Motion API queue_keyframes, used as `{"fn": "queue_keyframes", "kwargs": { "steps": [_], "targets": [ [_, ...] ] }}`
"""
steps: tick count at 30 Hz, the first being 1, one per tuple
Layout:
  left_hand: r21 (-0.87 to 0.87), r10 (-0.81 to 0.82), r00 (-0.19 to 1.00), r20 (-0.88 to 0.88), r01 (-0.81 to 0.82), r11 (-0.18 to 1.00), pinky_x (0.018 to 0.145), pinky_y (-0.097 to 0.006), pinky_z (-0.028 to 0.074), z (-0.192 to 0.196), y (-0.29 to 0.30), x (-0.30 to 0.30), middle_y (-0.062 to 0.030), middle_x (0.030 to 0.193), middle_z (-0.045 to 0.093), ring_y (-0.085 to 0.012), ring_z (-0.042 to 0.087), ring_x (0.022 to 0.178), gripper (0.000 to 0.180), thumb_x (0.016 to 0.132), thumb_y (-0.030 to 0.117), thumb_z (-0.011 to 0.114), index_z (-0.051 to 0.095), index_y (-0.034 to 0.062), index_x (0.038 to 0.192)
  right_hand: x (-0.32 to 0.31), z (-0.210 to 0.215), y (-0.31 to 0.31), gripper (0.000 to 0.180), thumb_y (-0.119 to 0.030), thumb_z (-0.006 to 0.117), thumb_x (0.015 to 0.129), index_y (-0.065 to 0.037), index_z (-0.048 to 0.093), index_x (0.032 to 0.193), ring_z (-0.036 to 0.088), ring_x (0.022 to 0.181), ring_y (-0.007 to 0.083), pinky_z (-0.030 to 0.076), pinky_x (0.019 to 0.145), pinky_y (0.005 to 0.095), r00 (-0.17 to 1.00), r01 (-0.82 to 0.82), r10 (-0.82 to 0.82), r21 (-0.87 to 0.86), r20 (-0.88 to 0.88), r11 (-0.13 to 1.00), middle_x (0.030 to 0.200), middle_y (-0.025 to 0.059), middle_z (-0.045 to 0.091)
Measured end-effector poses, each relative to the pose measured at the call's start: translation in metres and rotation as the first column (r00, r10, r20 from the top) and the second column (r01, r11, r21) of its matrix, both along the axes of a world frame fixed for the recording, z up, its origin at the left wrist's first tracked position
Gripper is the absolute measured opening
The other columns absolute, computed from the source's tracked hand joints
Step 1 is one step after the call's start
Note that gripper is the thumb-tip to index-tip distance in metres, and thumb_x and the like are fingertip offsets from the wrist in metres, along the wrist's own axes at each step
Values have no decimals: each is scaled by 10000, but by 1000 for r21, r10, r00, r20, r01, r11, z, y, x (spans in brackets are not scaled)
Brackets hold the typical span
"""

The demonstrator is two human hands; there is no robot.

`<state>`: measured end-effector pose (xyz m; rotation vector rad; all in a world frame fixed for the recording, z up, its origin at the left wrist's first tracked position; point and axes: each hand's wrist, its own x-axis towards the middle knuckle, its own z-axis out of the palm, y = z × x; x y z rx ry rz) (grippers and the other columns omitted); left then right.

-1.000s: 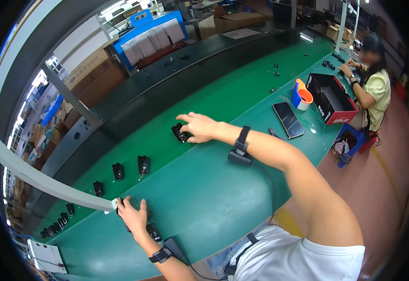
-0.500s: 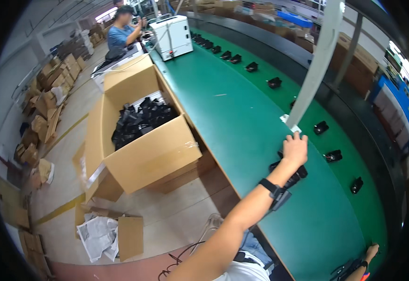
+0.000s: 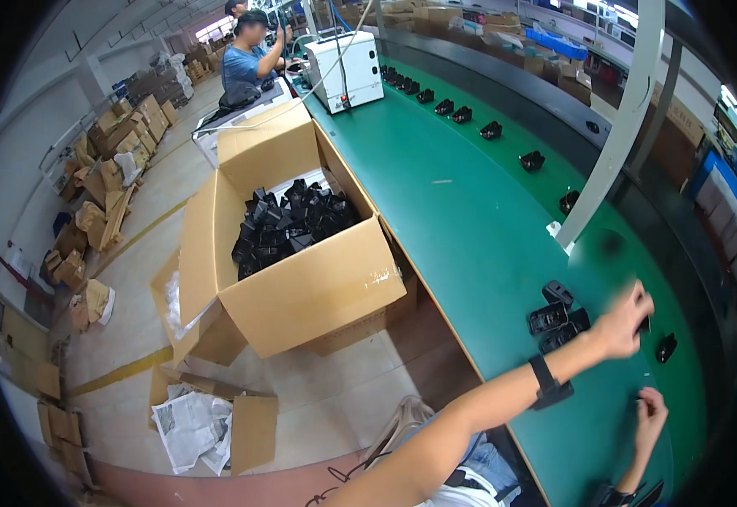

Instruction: The person assembles small black electronic components on a green workbench. They pick up a component, insert a small metal pin, and place the finished unit in a row. The process is repeated for multiple units throughout the video.

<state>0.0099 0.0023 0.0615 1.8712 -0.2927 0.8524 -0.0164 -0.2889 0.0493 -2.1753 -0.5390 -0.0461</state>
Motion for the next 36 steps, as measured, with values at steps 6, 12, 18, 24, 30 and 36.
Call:
{"fn": "queue_keyframes", "kwargs": {
  "steps": [6, 12, 18, 24, 30, 36],
  "targets": [
    [213, -355, 897, -264, 413, 885, 868, -422, 470, -54, -75, -18, -198, 1196, 441, -368, 483, 1025, 289, 584, 26, 745, 634, 44, 851, -26, -21, 54, 172, 78, 594, 799, 53, 617, 967, 614, 927, 256, 506, 805, 355, 992, 118, -114, -61, 55, 991, 990, 148, 623],
    [235, -344, 909, -236, 397, 887, 910, -428, 454, -81, -76, -17, -220, 1261, 459, -385, 477, 1065, 309, 611, 36, 734, 632, 49, 902, -31, -22, 54, 181, 0, 664, 770, 19, 634, 947, 602, 886, 301, 486, 782, 376, 962, 195, -176, -75, 209, 978, 970, 154, 607],
    [217, -418, 867, -271, 478, 851, 915, -443, 479, -65, -64, -26, -197, 1293, 444, -396, 513, 1063, 498, 649, -24, 687, 572, 36, 1129, -39, -13, 63, 300, -23, 738, 681, 17, 632, 958, 584, 894, 285, 489, 792, 375, 948, 220, -172, -162, 266, 962, 1006, 140, 597],
    [130, -475, 820, -319, 535, 835, 879, -456, 508, -58, -63, -28, -158, 1235, 462, -390, 563, 1060, 538, 656, 47, 724, 542, 47, 1162, -35, -20, 49, 302, -4, 704, 722, -2, 644, 1018, 585, 791, 200, 479, 700, 309, 970, 237, -232, -66, 74, 969, 920, 101, 618],
    [39, -581, 732, -356, 632, 774, 840, -458, 532, -48, -61, -29, -135, 1178, 509, -371, 604, 1021, 548, 670, 155, 742, 548, 63, 1175, -31, -39, 34, 251, -22, 643, 853, 12, 629, 1101, 575, 850, 102, 457, 742, 238, 956, 292, -263, 336, -132, 895, 942, 38, 629],
    [-19, -630, 695, -346, 666, 746, 874, -426, 503, -50, -59, -31, -149, 1148, 521, -351, 582, 1033, 492, 665, 183, 754, 592, 69, 1115, -30, -43, 26, 213, -82, 613, 944, 15, 600, 1133, 579, 902, 99, 462, 811, 243, 933, 351, -254, 486, -255, 801, 980, 28, 615]
  ]
}}
